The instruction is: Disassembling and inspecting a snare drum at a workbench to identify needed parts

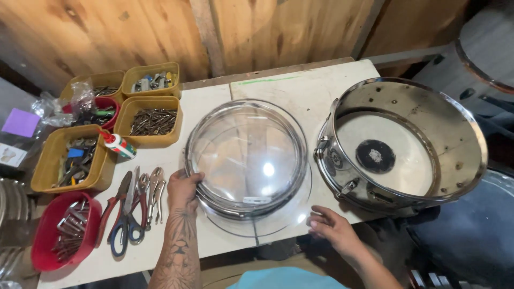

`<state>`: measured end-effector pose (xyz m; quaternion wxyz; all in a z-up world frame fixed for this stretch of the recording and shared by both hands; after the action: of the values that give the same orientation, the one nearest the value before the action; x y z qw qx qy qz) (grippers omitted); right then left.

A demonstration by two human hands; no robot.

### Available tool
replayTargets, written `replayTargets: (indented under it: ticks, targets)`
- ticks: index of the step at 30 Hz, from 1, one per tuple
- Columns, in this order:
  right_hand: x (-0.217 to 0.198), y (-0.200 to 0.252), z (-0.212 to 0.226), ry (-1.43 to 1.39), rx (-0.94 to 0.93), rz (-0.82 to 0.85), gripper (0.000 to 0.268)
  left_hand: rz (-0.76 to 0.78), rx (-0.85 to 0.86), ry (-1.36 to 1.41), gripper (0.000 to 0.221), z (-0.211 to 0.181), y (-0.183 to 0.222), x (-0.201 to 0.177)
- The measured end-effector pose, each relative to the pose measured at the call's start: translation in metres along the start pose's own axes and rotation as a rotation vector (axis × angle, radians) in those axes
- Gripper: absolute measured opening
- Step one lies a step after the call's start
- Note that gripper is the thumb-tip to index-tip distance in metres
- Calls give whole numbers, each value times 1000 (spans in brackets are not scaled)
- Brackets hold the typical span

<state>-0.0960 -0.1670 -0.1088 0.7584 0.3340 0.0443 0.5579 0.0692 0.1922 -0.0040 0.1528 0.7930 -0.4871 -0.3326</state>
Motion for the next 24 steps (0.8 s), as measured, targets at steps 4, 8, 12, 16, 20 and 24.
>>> replayTargets:
  ticks: [4,8,12,16,20,24]
  targets:
    - [-33,18,-3,-14,-6,-33,59,-21,-26,-127,68,-39,30,5]
    - [-60,28,-6,101,40,-82,56,-47,-28,-132,62,-58,25,32]
    - [-43,49,20,199,142,-168,53,-18,6,-220,70,-75,14,52]
    - [-30,49,9,387,67,-137,55,-26,7,-239,68,-78,40,46]
    - [2,49,13,547,88,-135,52,-46,-35,-112,73,-55,63,31]
    - [6,24,-13,455,-39,32,67,-99,65,-68,67,-5,53,20]
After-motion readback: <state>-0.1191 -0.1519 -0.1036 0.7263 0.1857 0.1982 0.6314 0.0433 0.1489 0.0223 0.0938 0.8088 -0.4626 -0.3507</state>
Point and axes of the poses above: each hand's wrist, its own y-axis away from the middle knuckle, its own x-axis out of the palm, z = x × y, the point moved 2 cm from there along -y, towards the middle knuckle, and after that the axes turned 15 degrees about -y, right-handed, at the moved point
